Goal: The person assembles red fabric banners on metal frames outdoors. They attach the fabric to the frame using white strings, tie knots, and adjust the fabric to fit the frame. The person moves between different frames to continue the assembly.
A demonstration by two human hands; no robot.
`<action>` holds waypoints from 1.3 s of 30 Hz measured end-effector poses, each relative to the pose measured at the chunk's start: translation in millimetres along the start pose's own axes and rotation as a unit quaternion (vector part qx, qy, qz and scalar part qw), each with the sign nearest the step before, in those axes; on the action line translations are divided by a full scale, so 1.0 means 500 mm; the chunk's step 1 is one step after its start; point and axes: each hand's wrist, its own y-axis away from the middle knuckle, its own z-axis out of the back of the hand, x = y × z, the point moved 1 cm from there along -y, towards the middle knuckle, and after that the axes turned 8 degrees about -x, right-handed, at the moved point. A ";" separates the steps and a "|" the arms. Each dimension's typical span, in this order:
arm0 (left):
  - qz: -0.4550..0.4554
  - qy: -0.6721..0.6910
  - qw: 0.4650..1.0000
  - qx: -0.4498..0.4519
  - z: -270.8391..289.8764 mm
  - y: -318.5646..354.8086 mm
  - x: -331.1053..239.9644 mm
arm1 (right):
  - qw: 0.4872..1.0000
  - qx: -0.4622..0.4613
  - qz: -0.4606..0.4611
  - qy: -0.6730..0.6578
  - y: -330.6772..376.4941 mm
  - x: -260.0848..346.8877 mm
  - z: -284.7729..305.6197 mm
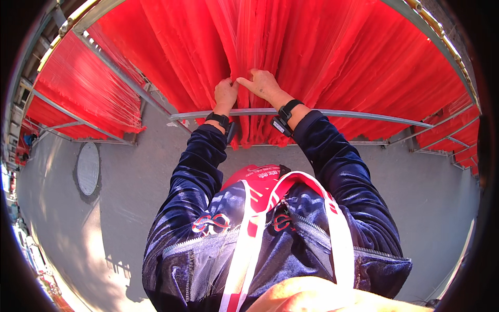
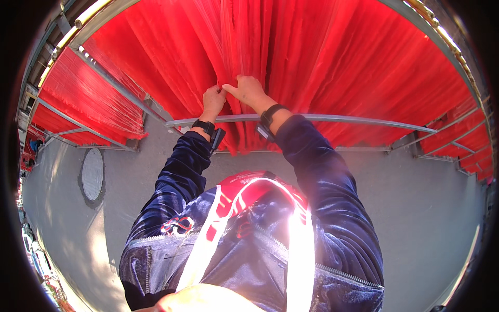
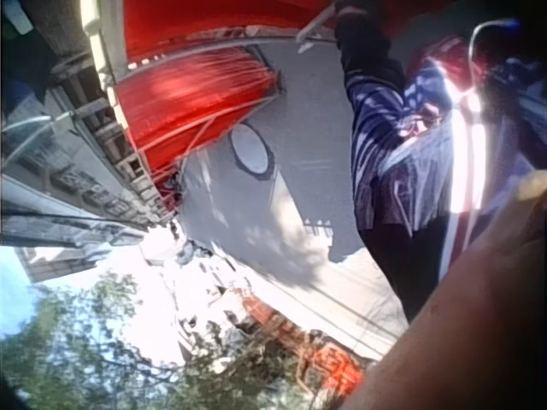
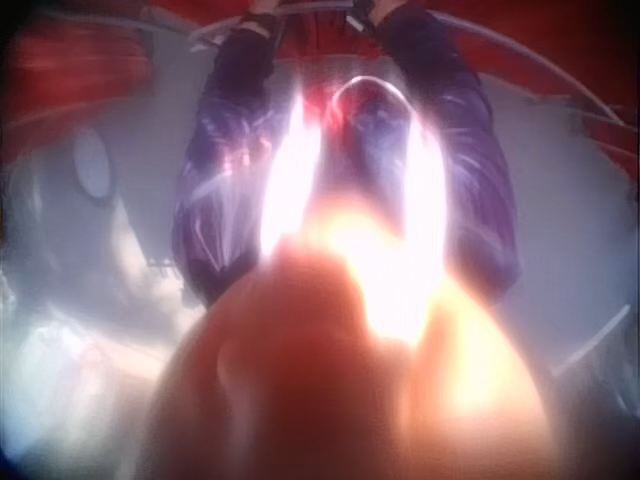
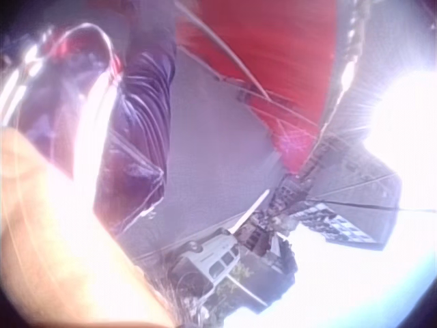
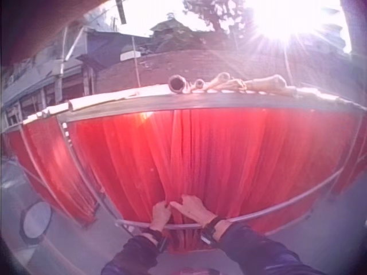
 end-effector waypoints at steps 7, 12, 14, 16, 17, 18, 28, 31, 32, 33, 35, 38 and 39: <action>-0.022 -0.009 1.000 -0.010 0.021 -0.003 0.013 | 0.999 -0.044 0.004 0.010 -0.053 -0.025 -0.024; 0.006 -0.015 1.000 -0.017 0.052 -0.022 0.031 | 0.998 -0.051 -0.032 -0.035 -0.050 -0.065 -0.005; 0.004 -0.016 1.000 -0.020 0.056 -0.028 0.034 | 0.996 -0.045 -0.056 -0.049 -0.047 -0.069 0.009; 0.005 -0.020 1.000 -0.017 0.057 -0.032 0.039 | 0.992 -0.038 -0.093 -0.082 -0.046 -0.071 0.022; 0.003 -0.020 1.000 -0.020 0.057 -0.035 0.042 | 0.987 -0.036 -0.116 -0.106 -0.045 -0.073 0.028; 0.001 -0.021 1.000 -0.021 0.058 -0.038 0.047 | 0.981 -0.033 -0.143 -0.125 -0.046 -0.076 0.031; 0.030 -0.041 0.998 -0.032 0.094 -0.057 0.091 | 0.946 -0.060 -0.208 -0.241 -0.038 -0.086 0.037; 0.025 -0.028 0.999 -0.037 0.096 -0.059 0.100 | 0.953 -0.024 -0.184 -0.240 -0.031 -0.075 0.027; 0.027 -0.035 0.998 -0.049 0.097 -0.060 0.104 | 0.954 -0.025 -0.178 -0.242 -0.030 -0.074 0.024; 0.028 -0.035 0.998 -0.050 0.100 -0.061 0.107 | 0.952 -0.002 -0.164 -0.257 -0.027 -0.076 0.026; 0.030 -0.041 0.997 -0.049 0.108 -0.062 0.113 | 0.949 -0.055 -0.184 -0.250 -0.024 -0.085 0.034; 0.035 -0.053 0.997 -0.053 0.124 -0.062 0.115 | 0.939 -0.084 -0.206 -0.263 -0.017 -0.103 0.052; 0.038 -0.051 0.996 -0.058 0.129 -0.062 0.115 | 0.934 -0.100 -0.210 -0.272 -0.016 -0.106 0.056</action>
